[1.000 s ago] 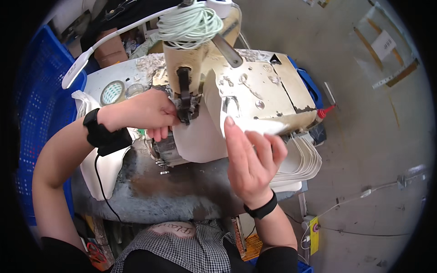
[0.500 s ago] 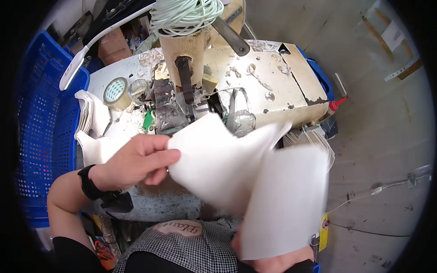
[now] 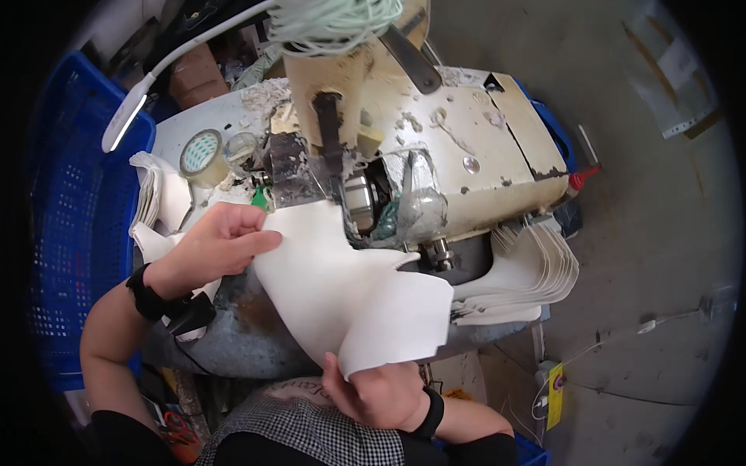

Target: The person operates an industrial sewing machine to stitch white fabric pieces, likely face masks. They repeatedly feed the fabric through the machine, guide it with both hands, and stack the finished items on the table. The person occasionally pauses to adjust the fabric or clear the workspace.

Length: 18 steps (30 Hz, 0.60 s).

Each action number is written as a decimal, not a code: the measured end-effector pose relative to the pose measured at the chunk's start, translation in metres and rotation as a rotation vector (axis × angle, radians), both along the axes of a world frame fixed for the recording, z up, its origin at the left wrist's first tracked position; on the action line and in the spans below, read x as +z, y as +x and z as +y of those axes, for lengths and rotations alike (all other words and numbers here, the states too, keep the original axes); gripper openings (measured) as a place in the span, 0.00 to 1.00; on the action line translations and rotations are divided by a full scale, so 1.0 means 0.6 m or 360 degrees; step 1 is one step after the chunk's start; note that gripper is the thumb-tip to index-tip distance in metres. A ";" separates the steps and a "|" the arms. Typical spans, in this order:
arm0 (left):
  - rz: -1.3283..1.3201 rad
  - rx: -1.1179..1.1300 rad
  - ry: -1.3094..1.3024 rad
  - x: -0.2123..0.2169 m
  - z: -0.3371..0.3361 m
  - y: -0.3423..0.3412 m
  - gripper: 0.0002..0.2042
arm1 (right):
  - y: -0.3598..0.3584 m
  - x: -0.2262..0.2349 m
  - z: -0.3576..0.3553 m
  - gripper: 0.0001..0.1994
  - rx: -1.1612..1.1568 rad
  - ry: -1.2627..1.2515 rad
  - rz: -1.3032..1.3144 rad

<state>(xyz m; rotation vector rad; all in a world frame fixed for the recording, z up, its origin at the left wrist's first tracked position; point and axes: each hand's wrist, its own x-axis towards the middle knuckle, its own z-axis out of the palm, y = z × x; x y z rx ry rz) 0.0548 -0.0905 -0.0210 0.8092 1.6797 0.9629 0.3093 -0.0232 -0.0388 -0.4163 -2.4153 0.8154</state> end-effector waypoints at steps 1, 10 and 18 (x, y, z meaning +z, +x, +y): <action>0.0029 -0.0029 0.0024 -0.002 0.005 -0.001 0.12 | -0.001 0.004 0.008 0.07 0.0034 -0.0039 -0.0049; 0.0340 -0.0178 0.0061 0.011 0.041 0.047 0.08 | 0.050 0.009 0.067 0.15 -0.0587 0.0643 0.0172; 0.0900 -0.0796 0.0868 -0.035 0.144 0.241 0.24 | 0.214 0.013 0.159 0.13 -0.1165 -0.0770 0.1584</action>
